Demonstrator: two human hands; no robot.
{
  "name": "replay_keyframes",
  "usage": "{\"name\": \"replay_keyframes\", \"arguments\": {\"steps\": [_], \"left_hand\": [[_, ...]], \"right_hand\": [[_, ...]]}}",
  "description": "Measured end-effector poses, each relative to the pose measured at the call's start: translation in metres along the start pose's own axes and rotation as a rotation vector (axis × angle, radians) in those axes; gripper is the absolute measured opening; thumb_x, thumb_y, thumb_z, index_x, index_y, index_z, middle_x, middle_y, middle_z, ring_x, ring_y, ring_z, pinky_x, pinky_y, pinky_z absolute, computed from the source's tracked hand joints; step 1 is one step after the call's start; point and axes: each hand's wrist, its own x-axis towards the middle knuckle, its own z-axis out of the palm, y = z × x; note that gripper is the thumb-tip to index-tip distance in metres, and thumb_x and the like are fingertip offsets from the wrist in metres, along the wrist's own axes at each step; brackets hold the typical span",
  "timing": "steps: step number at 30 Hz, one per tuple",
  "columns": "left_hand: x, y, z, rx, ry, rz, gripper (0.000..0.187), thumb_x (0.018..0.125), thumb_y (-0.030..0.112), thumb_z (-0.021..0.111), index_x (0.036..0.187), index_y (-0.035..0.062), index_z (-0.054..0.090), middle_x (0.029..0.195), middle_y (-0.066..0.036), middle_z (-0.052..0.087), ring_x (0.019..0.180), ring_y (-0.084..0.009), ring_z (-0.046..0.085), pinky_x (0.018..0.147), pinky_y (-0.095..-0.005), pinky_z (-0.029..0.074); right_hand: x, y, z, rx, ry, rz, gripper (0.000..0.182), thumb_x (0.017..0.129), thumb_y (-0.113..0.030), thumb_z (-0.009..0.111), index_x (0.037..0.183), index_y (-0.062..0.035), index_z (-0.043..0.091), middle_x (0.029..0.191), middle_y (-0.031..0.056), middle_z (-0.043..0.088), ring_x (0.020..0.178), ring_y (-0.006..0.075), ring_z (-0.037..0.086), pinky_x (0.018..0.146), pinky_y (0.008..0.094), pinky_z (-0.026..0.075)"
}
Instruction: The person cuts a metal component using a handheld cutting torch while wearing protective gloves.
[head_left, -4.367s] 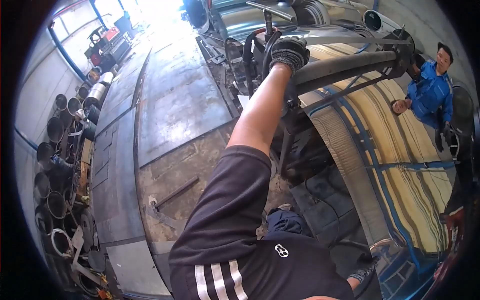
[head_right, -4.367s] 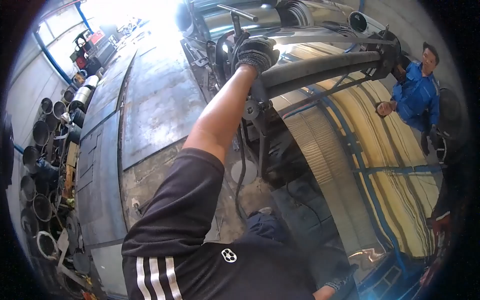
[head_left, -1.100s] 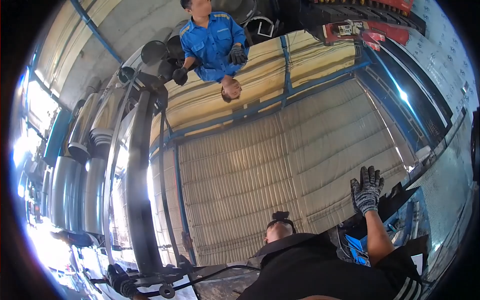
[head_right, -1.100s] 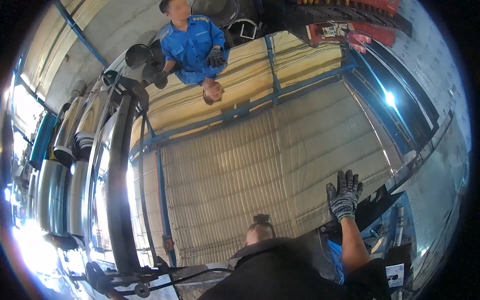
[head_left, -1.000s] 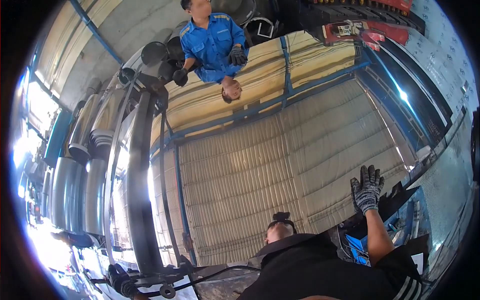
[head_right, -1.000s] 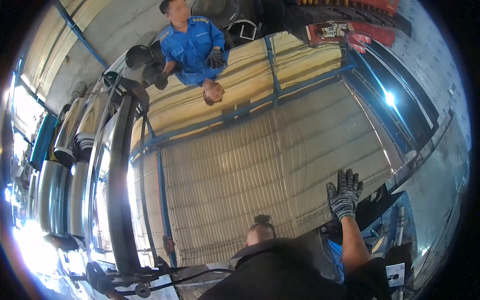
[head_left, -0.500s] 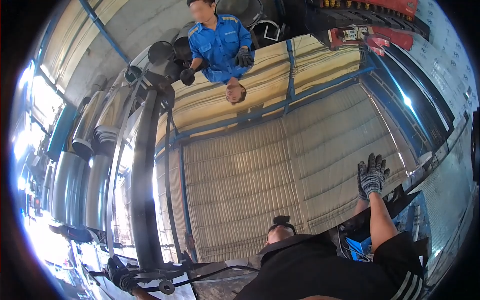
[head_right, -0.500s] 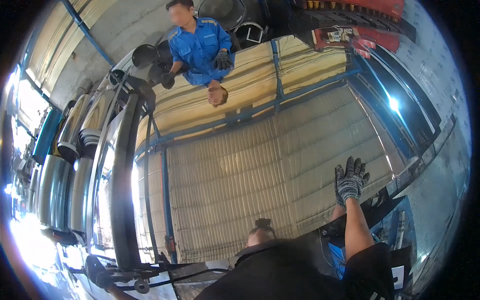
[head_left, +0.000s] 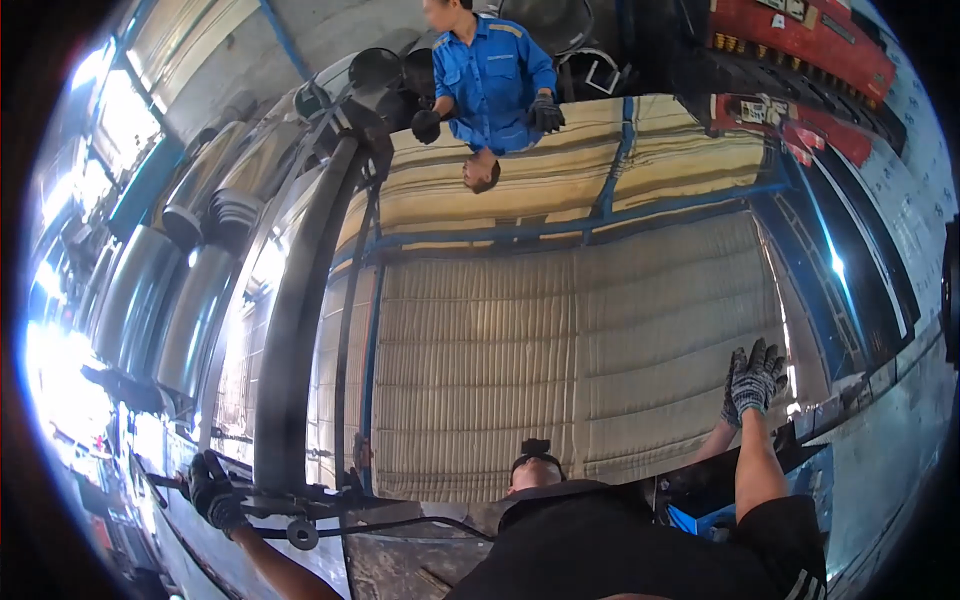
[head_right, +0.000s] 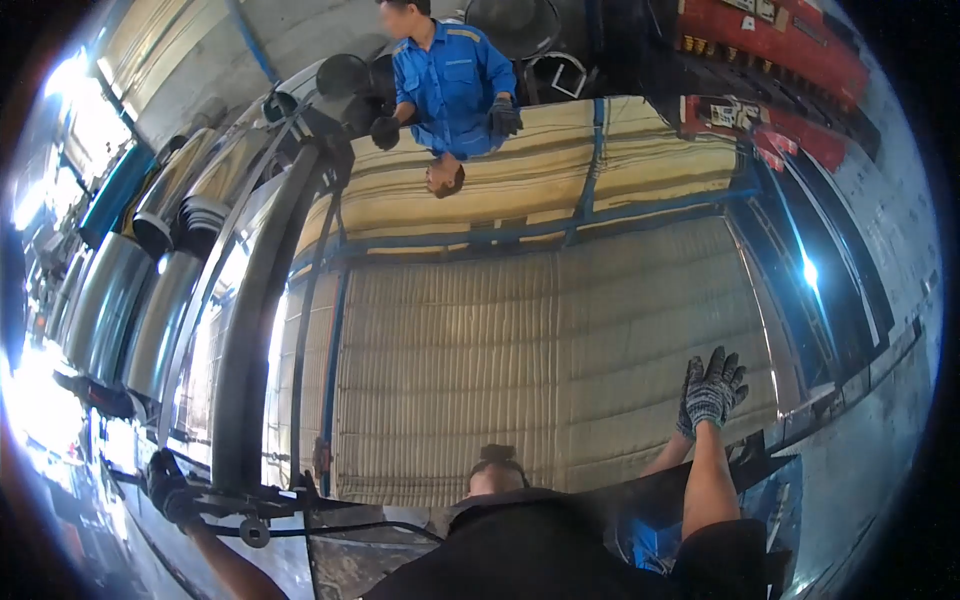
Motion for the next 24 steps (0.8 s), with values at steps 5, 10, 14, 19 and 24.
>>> {"name": "replay_keyframes", "arguments": {"steps": [5,10,14,19,24], "left_hand": [[0.005,-0.014,0.011,0.151,0.143,0.225,0.034,0.104,0.035,0.066,0.112,0.0042,0.078,0.109,-0.017,0.079,0.103,-0.0328,0.074,0.1,-0.0429,0.053],[0.004,-0.02,0.022,0.048,0.031,0.057,0.041,0.105,0.04,0.062,0.12,0.0046,0.076,0.119,-0.016,0.077,0.115,-0.0327,0.071,0.114,-0.043,0.044],[-0.004,0.01,-0.004,0.121,-0.007,0.068,0.043,0.106,0.042,0.06,0.121,0.0049,0.076,0.122,-0.014,0.077,0.118,-0.0331,0.069,0.115,-0.0428,0.043],[-0.001,0.014,0.0,0.032,0.027,0.093,0.041,0.104,0.039,0.063,0.119,0.0039,0.078,0.122,-0.017,0.076,0.118,-0.0338,0.071,0.108,-0.0432,0.051],[-0.009,0.012,0.004,0.071,0.039,0.077,0.041,0.104,0.039,0.064,0.119,0.0036,0.078,0.122,-0.018,0.076,0.117,-0.0342,0.072,0.106,-0.0435,0.052]], "right_hand": [[0.002,0.002,-0.012,-0.004,0.017,0.009,0.076,0.105,-0.068,0.037,0.166,-0.0226,0.034,0.174,0.014,0.026,0.16,0.0395,0.022,0.126,0.0653,0.016],[0.014,0.008,-0.004,-0.005,0.006,0.018,0.078,0.104,-0.069,0.038,0.167,-0.0228,0.033,0.175,0.013,0.025,0.161,0.0401,0.02,0.126,0.0655,0.015],[0.019,0.011,0.0,-0.036,0.028,0.031,0.076,0.104,-0.069,0.037,0.166,-0.0252,0.034,0.175,0.0122,0.027,0.16,0.0401,0.023,0.126,0.0648,0.018],[0.025,0.016,0.007,-0.038,0.027,0.041,0.077,0.104,-0.069,0.037,0.167,-0.024,0.033,0.175,0.0126,0.025,0.16,0.0409,0.021,0.126,0.0649,0.017],[0.023,0.012,-0.009,-0.055,0.003,0.042,0.076,0.104,-0.069,0.036,0.167,-0.0255,0.033,0.175,0.0121,0.027,0.16,0.0416,0.022,0.126,0.0649,0.017]]}}
